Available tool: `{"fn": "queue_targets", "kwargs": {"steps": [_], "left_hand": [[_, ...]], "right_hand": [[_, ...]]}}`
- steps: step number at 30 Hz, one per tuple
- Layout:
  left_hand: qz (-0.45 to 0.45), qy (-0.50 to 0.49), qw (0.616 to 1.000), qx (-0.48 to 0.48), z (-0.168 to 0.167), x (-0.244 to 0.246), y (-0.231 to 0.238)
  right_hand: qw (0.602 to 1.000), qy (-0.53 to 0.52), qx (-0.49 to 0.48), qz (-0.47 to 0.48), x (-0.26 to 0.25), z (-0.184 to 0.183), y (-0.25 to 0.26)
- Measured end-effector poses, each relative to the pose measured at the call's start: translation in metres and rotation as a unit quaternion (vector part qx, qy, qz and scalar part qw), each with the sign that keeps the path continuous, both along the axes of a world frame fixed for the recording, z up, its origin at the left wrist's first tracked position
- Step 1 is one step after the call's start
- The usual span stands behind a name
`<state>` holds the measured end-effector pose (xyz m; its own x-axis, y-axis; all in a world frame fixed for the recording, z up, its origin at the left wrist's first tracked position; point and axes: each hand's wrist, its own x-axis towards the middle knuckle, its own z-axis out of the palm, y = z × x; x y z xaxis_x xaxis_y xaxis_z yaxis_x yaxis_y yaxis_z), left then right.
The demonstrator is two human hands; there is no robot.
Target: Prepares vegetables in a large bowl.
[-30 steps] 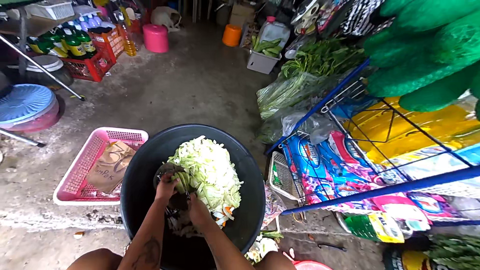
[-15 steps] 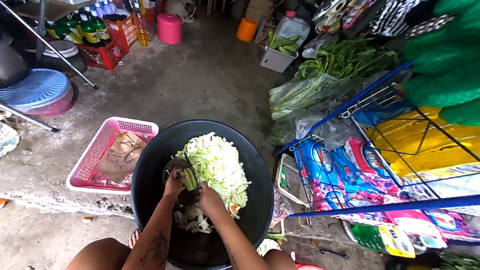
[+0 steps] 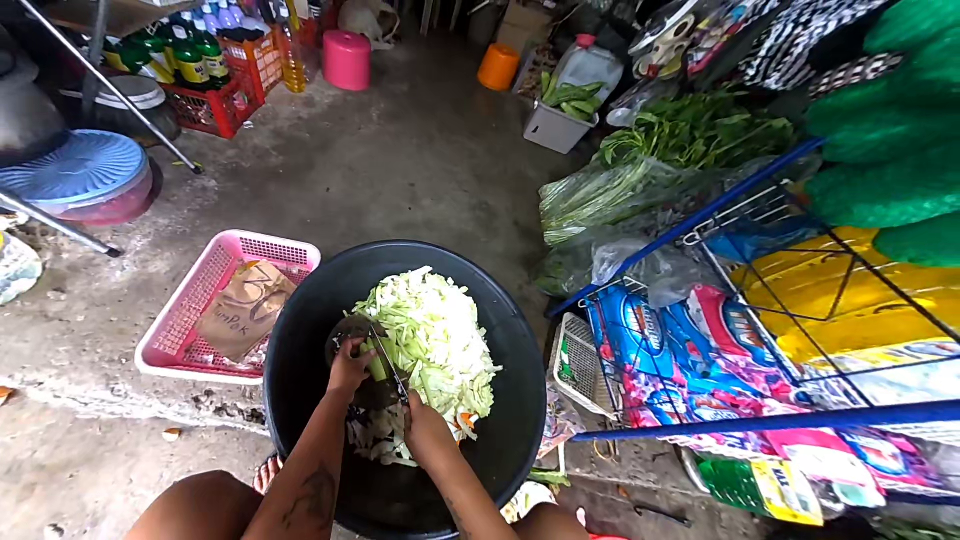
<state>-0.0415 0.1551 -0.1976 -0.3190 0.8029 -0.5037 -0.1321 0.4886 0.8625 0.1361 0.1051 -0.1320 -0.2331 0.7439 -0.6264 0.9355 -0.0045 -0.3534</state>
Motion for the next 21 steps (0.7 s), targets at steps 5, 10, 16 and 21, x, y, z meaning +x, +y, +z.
{"fn": "queue_targets", "kwargs": {"steps": [5,10,16,21], "left_hand": [[-0.002,0.007,1.000,0.002,0.001,0.001,0.000],[-0.003,0.016,1.000,-0.010,0.002,0.001,0.002],[0.000,0.032,0.999,-0.015,0.001,0.002,0.002],[-0.002,0.026,1.000,-0.009,-0.002,0.001,-0.004]], "right_hand": [[1.000,0.001,-0.003,0.007,0.004,0.001,0.001],[1.000,-0.004,-0.017,0.000,-0.003,0.003,0.005],[0.999,0.010,-0.020,-0.023,-0.015,-0.012,0.006],[0.998,0.017,-0.033,-0.042,-0.028,-0.035,0.007]]}}
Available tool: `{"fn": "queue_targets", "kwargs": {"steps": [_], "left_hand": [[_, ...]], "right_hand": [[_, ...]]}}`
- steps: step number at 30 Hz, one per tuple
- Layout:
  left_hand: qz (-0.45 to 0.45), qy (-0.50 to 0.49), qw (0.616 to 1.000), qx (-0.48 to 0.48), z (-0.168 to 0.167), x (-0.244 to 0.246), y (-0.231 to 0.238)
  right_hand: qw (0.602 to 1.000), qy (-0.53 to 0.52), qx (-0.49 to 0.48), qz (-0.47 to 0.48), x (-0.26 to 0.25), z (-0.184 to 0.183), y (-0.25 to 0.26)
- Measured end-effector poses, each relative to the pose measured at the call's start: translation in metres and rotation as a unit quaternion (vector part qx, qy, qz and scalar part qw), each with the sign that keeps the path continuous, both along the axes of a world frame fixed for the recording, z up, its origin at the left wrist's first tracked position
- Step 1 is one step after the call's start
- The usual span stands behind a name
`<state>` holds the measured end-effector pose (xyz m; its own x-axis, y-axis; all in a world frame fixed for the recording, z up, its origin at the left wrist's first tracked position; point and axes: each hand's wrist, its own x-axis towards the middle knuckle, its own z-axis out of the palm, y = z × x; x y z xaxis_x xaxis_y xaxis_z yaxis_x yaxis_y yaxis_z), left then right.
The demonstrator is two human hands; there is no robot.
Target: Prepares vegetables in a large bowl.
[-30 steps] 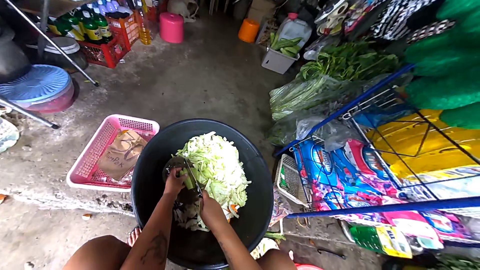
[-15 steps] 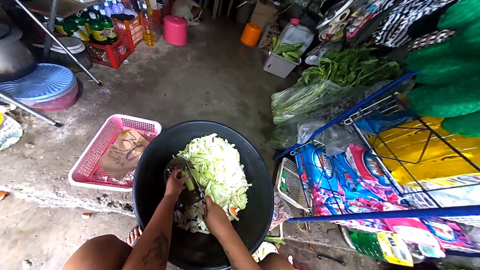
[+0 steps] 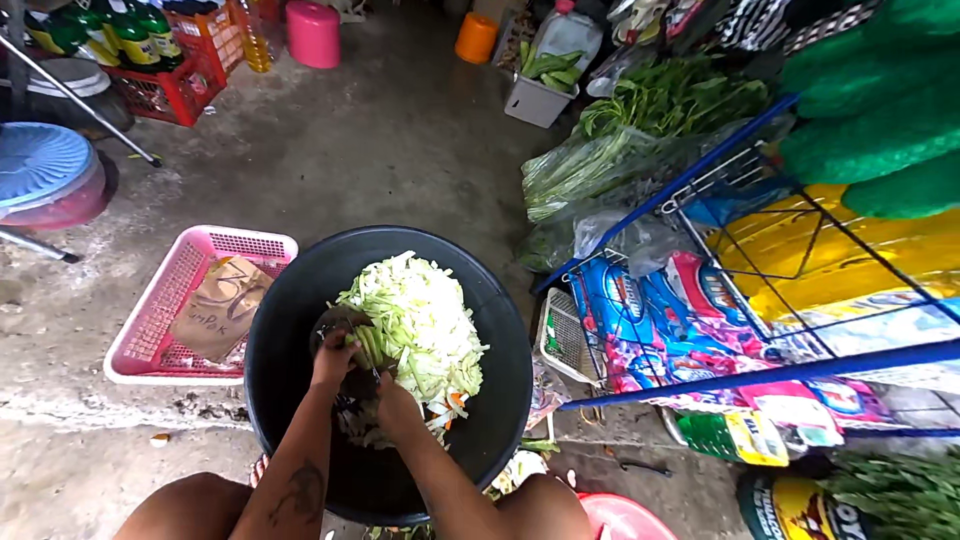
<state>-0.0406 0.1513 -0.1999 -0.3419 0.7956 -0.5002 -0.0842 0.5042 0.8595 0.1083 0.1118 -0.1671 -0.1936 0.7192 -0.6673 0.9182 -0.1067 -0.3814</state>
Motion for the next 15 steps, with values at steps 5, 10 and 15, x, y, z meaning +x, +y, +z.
{"fn": "queue_targets", "kwargs": {"steps": [5,10,15], "left_hand": [[-0.072,0.159,0.984,-0.028,0.008,0.002,0.002],[-0.133,0.267,0.952,-0.065,0.020,0.005,-0.003],[-0.276,0.182,0.934,-0.138,0.031,0.001,-0.023]], "right_hand": [[0.999,0.041,0.001,0.009,0.006,-0.015,0.005],[0.969,0.226,-0.062,-0.079,0.041,-0.037,0.019],[0.916,0.335,-0.038,-0.219,0.058,-0.007,0.016]]}}
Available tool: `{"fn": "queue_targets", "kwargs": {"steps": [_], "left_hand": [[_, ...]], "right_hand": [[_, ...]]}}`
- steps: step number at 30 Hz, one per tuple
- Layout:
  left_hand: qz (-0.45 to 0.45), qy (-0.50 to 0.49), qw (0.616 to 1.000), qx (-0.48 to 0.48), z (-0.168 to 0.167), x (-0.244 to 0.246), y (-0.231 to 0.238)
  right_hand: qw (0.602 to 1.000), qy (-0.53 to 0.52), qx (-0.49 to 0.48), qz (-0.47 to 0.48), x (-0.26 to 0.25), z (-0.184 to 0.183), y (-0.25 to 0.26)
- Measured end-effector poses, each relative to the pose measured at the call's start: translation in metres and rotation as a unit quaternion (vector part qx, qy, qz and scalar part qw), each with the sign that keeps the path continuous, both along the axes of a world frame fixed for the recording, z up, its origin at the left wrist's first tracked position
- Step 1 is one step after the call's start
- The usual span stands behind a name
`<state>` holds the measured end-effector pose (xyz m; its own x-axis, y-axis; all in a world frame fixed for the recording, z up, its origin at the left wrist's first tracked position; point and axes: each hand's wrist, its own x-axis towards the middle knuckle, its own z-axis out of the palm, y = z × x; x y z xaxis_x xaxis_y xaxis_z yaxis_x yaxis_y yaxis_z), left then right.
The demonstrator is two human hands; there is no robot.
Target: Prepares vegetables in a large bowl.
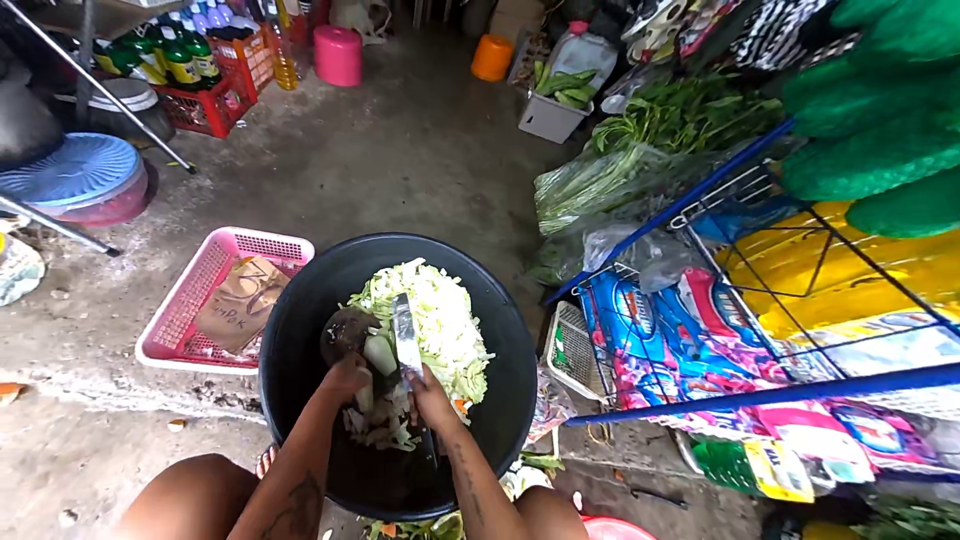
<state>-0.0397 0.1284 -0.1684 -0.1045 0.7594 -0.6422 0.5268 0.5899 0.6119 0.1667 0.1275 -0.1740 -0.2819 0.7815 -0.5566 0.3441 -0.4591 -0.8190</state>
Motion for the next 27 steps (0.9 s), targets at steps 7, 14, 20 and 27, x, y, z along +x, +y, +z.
{"fn": "queue_targets", "kwargs": {"steps": [7,14,20,27], "left_hand": [[0.018,0.155,0.987,0.038,-0.003,0.022,0.023],[0.055,0.115,0.990,0.057,-0.014,0.053,0.057],[0.063,0.107,0.990,0.062,-0.018,0.070,0.063],[0.250,-0.105,0.953,0.135,-0.023,0.042,0.052]], "right_hand": [[0.997,-0.062,-0.053,0.013,0.035,0.025,-0.003],[0.998,-0.032,-0.059,-0.006,0.042,0.023,-0.002],[0.996,-0.074,-0.029,0.048,0.043,0.016,0.002],[0.994,-0.100,0.023,0.040,0.035,0.016,0.006]]}}
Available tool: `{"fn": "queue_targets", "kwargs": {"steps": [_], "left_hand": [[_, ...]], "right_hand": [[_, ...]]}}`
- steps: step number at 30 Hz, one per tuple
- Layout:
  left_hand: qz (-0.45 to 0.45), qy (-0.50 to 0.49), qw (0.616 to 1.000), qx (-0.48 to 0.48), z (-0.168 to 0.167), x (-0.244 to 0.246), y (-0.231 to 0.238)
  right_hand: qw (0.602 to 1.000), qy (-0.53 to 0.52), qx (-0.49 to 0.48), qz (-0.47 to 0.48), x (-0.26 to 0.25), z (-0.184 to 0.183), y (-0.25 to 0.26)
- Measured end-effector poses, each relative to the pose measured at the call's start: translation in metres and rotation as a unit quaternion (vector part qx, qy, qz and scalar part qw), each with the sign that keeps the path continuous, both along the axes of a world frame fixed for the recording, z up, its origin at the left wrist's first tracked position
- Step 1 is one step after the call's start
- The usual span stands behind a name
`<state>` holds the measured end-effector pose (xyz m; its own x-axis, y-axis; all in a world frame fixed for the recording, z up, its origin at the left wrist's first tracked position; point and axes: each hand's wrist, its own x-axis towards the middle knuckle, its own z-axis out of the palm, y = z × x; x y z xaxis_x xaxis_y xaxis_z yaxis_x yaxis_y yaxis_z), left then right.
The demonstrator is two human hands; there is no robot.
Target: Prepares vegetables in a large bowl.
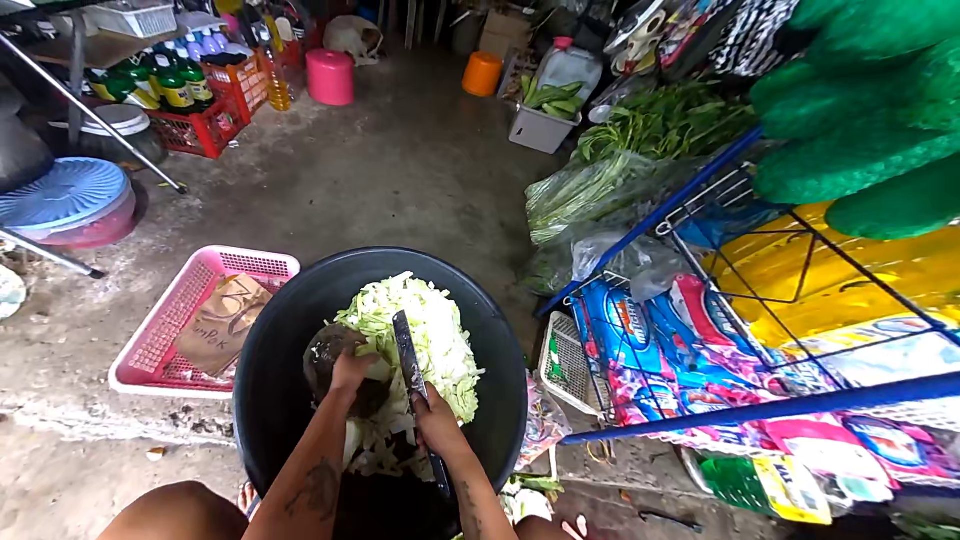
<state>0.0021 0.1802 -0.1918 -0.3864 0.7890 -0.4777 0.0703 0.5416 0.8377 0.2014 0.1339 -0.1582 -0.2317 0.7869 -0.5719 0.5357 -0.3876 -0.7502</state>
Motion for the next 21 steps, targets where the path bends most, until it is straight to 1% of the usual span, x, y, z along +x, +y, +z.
{"fn": "queue_targets", "kwargs": {"steps": [2,3,4,5,6,7,9,10,12,13,14,15,16,18,21], "left_hand": [[0.133,-0.107,0.984,0.058,0.005,-0.018,-0.011],[0.177,-0.147,0.969,0.089,0.006,-0.029,-0.014],[0.201,-0.171,0.958,0.109,0.008,-0.041,-0.016],[0.212,-0.168,0.956,0.112,0.012,-0.052,-0.019],[0.208,-0.140,0.962,0.105,0.016,-0.062,-0.020],[0.195,-0.090,0.972,0.097,0.019,-0.069,-0.020],[0.130,0.061,0.986,0.080,0.026,-0.076,-0.017],[0.083,0.142,0.983,0.081,0.027,-0.075,-0.014],[-0.027,0.264,0.957,0.114,0.020,-0.069,-0.010],[-0.092,0.306,0.940,0.117,0.013,-0.064,-0.009],[-0.156,0.337,0.923,0.100,0.005,-0.058,-0.009],[-0.209,0.357,0.907,0.074,-0.001,-0.051,-0.011],[-0.244,0.368,0.896,0.048,-0.004,-0.045,-0.014],[-0.277,0.365,0.889,0.003,0.001,-0.036,-0.018],[-0.317,0.332,0.887,-0.053,0.011,-0.033,-0.023]], "right_hand": [[0.996,-0.049,0.015,0.067,-0.008,-0.001,0.007],[0.990,-0.078,0.025,0.116,-0.014,-0.002,0.012],[0.979,-0.108,0.037,0.170,-0.020,-0.003,0.016],[0.965,-0.136,0.045,0.221,-0.025,-0.004,0.019],[0.952,-0.156,0.052,0.260,-0.030,-0.006,0.022],[0.945,-0.166,0.055,0.278,-0.033,-0.010,0.024],[0.948,-0.170,0.059,0.264,-0.031,-0.019,0.029],[0.954,-0.169,0.065,0.240,-0.027,-0.023,0.032],[0.964,-0.173,0.072,0.190,-0.017,-0.028,0.037],[0.968,-0.175,0.073,0.167,-0.012,-0.030,0.038],[0.970,-0.177,0.070,0.150,-0.010,-0.030,0.039],[0.972,-0.178,0.064,0.141,-0.009,-0.029,0.039],[0.972,-0.179,0.059,0.139,-0.009,-0.028,0.039],[0.973,-0.175,0.056,0.138,-0.010,-0.028,0.039],[0.977,-0.156,0.068,0.132,-0.008,-0.030,0.036]]}}
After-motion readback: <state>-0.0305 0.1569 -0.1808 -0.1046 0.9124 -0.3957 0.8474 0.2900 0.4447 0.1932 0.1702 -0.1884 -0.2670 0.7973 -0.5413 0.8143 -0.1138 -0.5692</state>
